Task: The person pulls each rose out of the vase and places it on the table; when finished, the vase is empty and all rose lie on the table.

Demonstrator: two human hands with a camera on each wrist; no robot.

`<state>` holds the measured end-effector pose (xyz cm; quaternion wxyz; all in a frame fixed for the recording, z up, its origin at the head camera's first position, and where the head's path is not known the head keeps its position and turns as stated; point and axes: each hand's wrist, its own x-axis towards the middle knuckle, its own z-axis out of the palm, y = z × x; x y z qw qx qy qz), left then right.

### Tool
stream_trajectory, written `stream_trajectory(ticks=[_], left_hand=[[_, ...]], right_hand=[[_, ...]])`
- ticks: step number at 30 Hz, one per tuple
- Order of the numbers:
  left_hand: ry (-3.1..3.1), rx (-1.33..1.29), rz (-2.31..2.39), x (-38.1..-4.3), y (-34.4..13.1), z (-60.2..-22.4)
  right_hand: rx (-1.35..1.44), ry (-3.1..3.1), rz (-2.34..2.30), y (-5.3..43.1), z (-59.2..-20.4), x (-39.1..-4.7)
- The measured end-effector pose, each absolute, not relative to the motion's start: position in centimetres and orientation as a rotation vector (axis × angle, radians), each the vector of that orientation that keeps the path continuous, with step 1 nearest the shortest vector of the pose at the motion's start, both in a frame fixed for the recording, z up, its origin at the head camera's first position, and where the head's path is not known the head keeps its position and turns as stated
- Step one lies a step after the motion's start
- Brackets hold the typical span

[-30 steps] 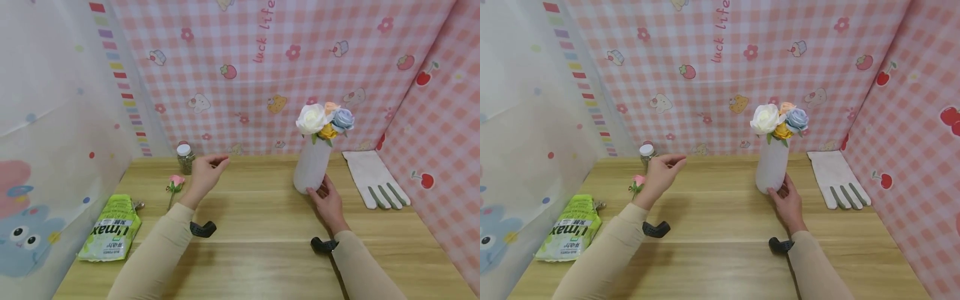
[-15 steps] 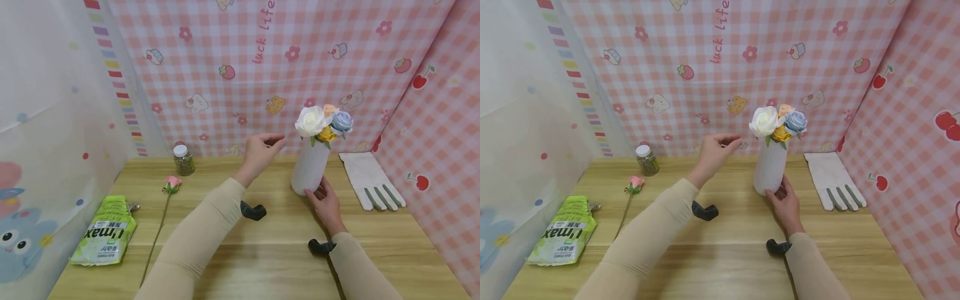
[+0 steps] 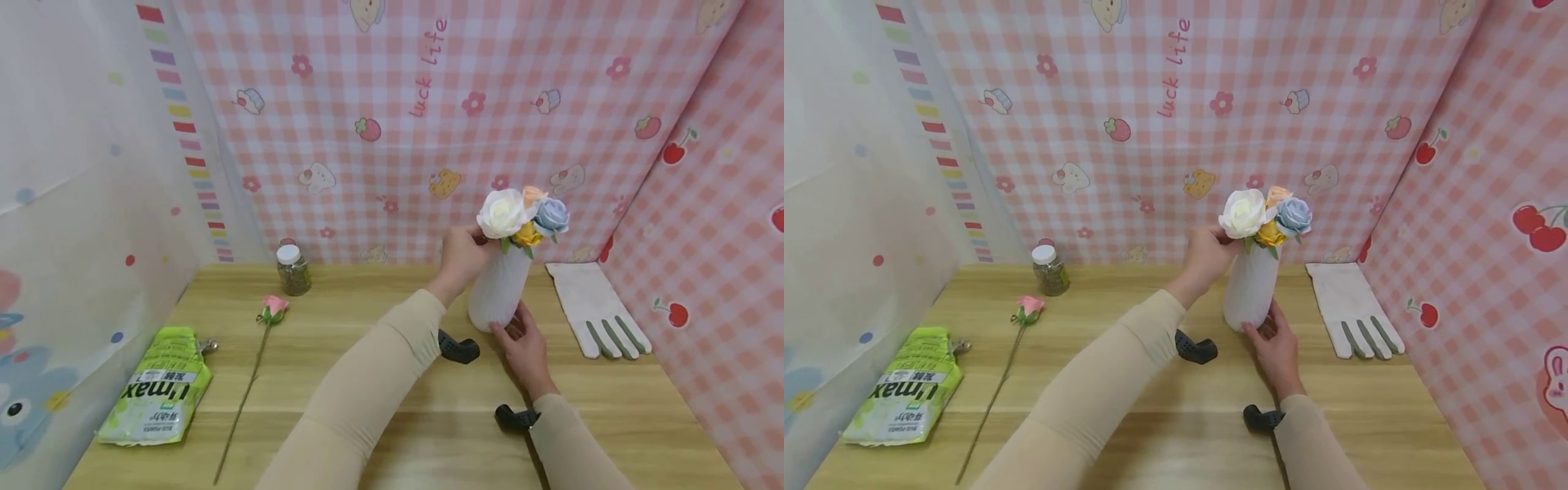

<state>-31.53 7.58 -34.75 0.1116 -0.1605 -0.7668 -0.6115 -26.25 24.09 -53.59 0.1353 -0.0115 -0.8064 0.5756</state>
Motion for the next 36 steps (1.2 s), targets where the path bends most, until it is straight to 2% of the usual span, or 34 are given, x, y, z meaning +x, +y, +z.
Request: stream_trajectory(ticks=[13,19,26,29,36], left_hand=[[-2.102,-0.512,-1.575,-31.5,7.9,-34.2],[-2.018,-0.556,-1.695,-31.5,8.1,-33.7],[-1.967,-0.433,-2.019,-31.3,8.5,-33.6],[-1.924,-0.395,-2.124,-31.3,8.6,-33.7],[-1.759,-0.369,-2.281,-31.6,8.8,-34.3]], right_hand=[[0.001,-2.304,1.64,23.6,-53.1,-26.5],[0.006,-2.291,1.704,23.0,-52.0,-26.1],[-0.011,-2.299,1.719,22.4,-49.8,-24.9],[-0.024,-2.308,1.704,22.6,-50.2,-24.9],[-0.039,-2.332,1.649,23.9,-53.5,-26.0]])
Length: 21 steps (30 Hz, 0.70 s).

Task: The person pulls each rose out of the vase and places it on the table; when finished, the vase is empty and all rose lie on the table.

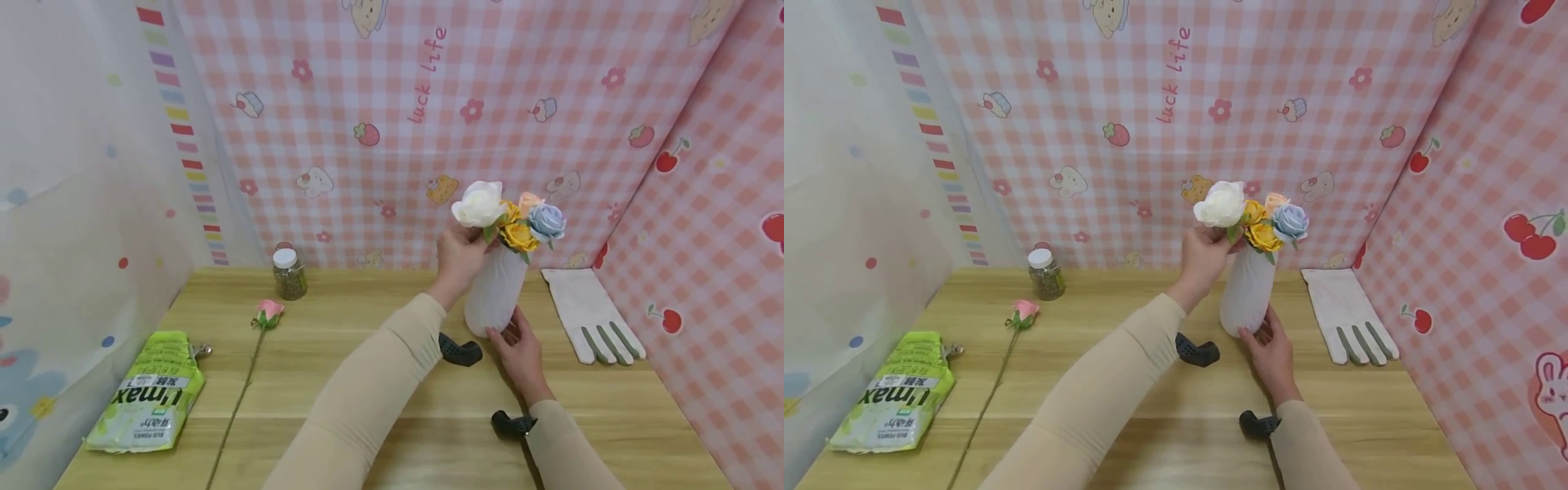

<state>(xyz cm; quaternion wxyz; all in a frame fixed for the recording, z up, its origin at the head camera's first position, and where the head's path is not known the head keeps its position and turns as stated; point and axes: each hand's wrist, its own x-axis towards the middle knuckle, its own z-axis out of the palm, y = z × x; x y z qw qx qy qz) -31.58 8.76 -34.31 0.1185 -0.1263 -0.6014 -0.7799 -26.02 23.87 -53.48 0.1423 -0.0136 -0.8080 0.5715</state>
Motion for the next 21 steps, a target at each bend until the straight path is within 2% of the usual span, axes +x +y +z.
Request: stream_trajectory(ticks=[21], left_hand=[[-1.52,-0.37,-2.447,-31.9,7.3,-33.1]], right_hand=[[-0.027,-2.349,1.665,24.2,-54.0,-26.3]])
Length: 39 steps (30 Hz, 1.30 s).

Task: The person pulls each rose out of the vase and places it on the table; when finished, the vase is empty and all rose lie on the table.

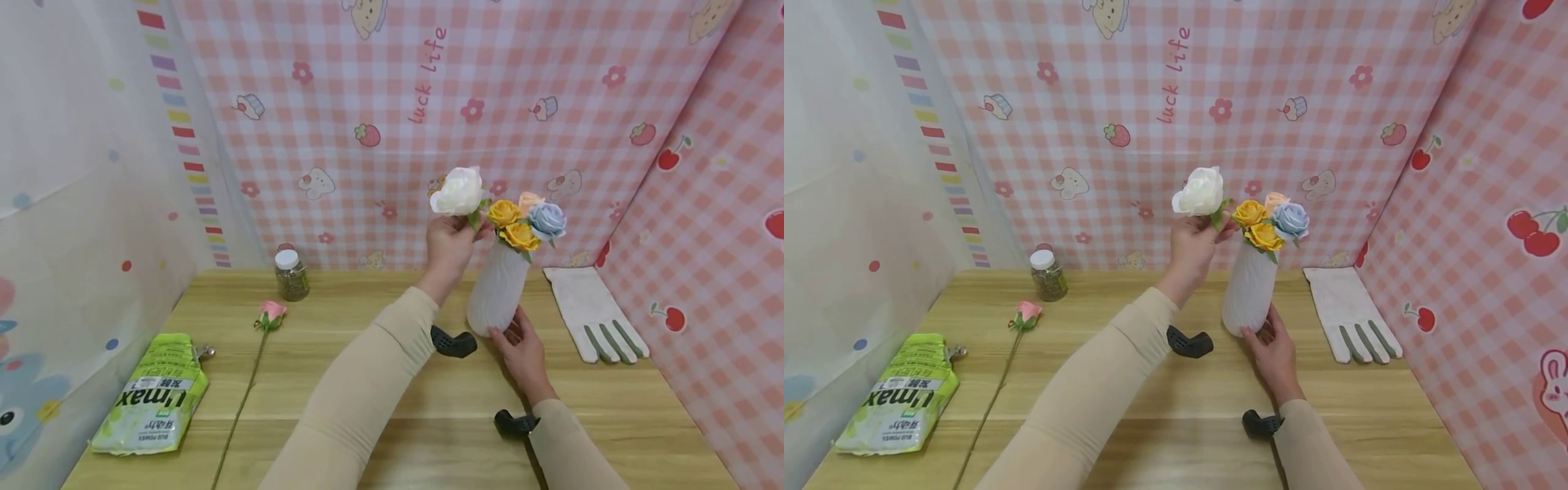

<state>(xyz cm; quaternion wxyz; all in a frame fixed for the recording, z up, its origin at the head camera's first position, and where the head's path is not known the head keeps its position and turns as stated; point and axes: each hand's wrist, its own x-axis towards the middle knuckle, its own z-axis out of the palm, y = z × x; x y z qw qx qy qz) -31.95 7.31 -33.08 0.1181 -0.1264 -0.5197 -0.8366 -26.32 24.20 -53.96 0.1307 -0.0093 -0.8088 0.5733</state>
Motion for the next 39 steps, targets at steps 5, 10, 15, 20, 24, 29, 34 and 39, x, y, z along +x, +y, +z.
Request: stream_trajectory(ticks=[5,10,15,20,24,29,34,39], left_hand=[[-1.506,-0.396,-2.491,-32.0,7.1,-33.0],[-1.518,-0.4,-2.521,-32.1,6.8,-32.7],[-1.523,-0.45,-2.483,-31.9,6.3,-31.6],[-1.501,-0.465,-2.474,-31.7,5.3,-30.5],[-1.451,-0.467,-2.469,-31.7,4.1,-29.8],[-1.417,-0.46,-2.464,-31.9,2.7,-29.1],[-1.364,-0.452,-2.455,-31.9,1.1,-28.1],[-1.335,-0.432,-2.427,-31.8,-1.1,-27.1]], right_hand=[[-0.023,-2.395,1.643,24.1,-53.7,-26.3],[-0.044,-2.445,1.571,23.9,-53.8,-26.3],[-0.043,-2.428,1.547,23.7,-53.8,-26.2],[-0.043,-2.436,1.53,23.7,-53.8,-26.1],[-0.038,-2.443,1.511,23.8,-53.6,-26.2],[-0.024,-2.439,1.492,23.9,-53.7,-26.3],[-0.008,-2.418,1.498,24.0,-54.0,-26.3],[-0.006,-2.426,1.492,24.1,-54.0,-26.2]])
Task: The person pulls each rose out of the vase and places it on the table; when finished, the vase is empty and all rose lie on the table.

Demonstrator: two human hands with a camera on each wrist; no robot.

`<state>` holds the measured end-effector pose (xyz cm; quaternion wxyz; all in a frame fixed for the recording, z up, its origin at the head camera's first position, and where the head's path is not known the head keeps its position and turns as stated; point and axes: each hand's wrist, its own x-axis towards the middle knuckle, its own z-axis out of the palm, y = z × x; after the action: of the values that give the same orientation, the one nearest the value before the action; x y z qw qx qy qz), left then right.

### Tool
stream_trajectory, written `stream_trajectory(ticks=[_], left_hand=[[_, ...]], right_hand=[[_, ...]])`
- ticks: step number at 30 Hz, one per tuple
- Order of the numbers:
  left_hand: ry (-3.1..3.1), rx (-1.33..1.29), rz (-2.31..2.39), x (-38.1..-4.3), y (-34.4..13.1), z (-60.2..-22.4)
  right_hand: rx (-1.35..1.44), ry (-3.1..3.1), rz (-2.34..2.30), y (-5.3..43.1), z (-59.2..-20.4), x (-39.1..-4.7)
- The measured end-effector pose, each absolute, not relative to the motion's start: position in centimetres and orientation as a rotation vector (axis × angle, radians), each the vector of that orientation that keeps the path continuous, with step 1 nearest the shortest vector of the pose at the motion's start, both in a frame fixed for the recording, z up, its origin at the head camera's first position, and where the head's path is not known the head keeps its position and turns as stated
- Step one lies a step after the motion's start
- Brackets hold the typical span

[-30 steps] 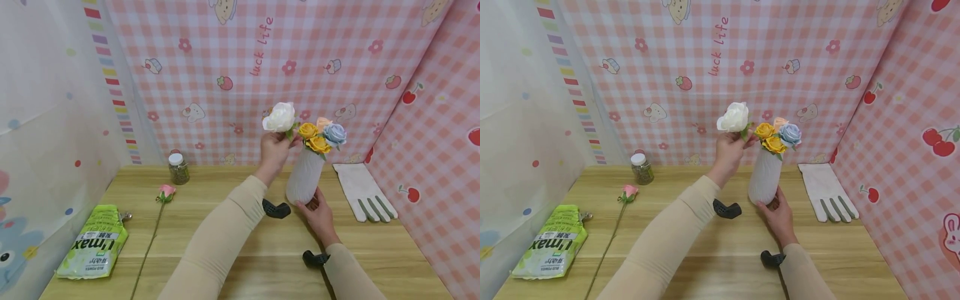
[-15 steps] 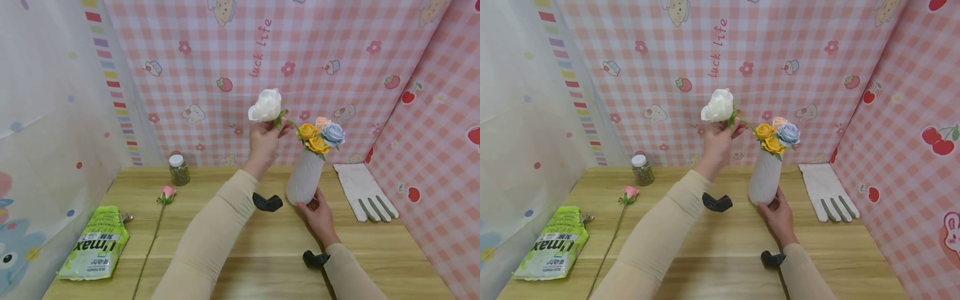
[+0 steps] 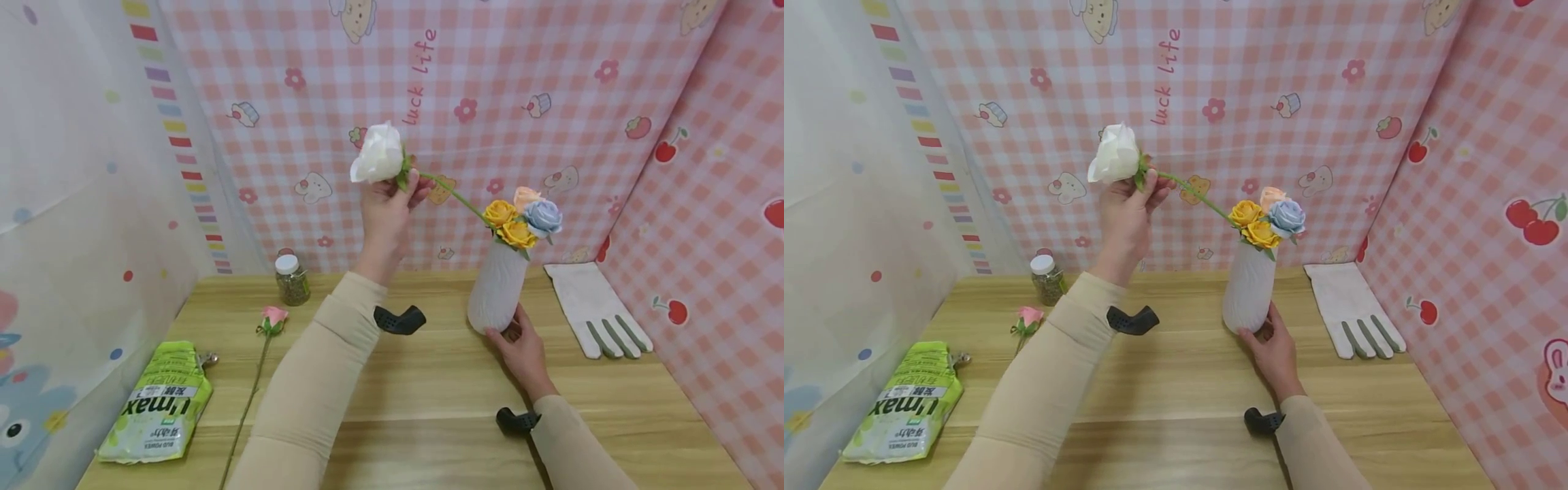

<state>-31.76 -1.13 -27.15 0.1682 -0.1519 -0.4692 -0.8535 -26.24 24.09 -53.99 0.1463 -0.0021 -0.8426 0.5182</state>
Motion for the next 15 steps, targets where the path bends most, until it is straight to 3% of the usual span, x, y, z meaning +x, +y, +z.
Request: stream_trajectory(ticks=[15], left_hand=[[-1.064,-0.248,-2.539,-31.0,-10.4,-28.2]], right_hand=[[0.0,-2.432,1.47,24.1,-53.9,-26.4]])
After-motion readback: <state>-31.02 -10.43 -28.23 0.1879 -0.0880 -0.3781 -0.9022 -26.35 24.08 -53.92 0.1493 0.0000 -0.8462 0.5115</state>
